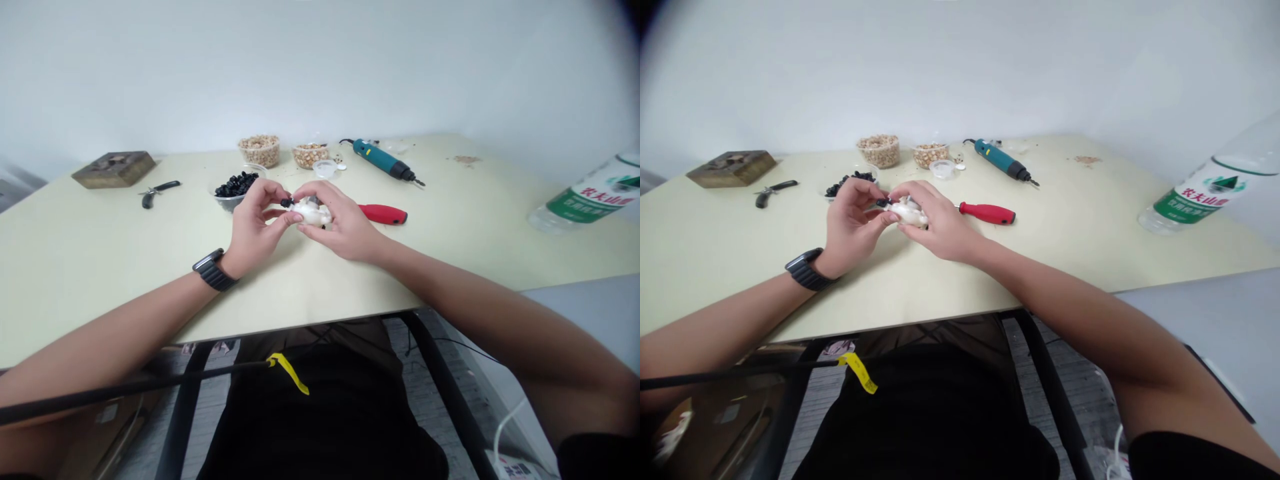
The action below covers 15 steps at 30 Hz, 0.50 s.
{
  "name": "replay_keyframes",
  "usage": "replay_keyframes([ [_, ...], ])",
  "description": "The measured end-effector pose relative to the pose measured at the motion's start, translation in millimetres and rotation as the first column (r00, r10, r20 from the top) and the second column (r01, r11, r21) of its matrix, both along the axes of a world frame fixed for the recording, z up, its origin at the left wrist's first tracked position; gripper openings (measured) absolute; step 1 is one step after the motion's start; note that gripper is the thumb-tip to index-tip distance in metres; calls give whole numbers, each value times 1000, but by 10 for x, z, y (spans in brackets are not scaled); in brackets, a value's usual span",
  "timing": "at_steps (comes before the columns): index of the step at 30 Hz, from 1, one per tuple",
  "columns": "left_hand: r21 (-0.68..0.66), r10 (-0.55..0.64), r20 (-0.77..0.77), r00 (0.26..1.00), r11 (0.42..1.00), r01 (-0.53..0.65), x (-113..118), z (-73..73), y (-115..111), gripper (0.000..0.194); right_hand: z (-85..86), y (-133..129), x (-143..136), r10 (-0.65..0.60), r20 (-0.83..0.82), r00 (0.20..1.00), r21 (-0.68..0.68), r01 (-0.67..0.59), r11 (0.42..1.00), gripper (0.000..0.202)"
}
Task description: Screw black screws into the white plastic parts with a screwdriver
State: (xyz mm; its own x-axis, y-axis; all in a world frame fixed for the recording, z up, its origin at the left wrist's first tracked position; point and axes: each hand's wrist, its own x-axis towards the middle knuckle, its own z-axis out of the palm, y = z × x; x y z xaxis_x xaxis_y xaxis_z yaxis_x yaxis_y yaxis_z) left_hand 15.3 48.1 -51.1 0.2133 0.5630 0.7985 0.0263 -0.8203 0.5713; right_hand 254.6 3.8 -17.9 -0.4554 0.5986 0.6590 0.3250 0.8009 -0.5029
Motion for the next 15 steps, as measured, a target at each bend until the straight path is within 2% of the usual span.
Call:
replay_keyframes([
  [7,7,11,-6,1000,1000,-11,29,-14,-31,70,-17,10,-6,7,-11,1000,-30,-7,1000,36],
  [15,-77,-25,-5,1000,997,24,106,-42,-30,78,-11,-1,-9,34,-35,999,-70,-36,997,36],
])
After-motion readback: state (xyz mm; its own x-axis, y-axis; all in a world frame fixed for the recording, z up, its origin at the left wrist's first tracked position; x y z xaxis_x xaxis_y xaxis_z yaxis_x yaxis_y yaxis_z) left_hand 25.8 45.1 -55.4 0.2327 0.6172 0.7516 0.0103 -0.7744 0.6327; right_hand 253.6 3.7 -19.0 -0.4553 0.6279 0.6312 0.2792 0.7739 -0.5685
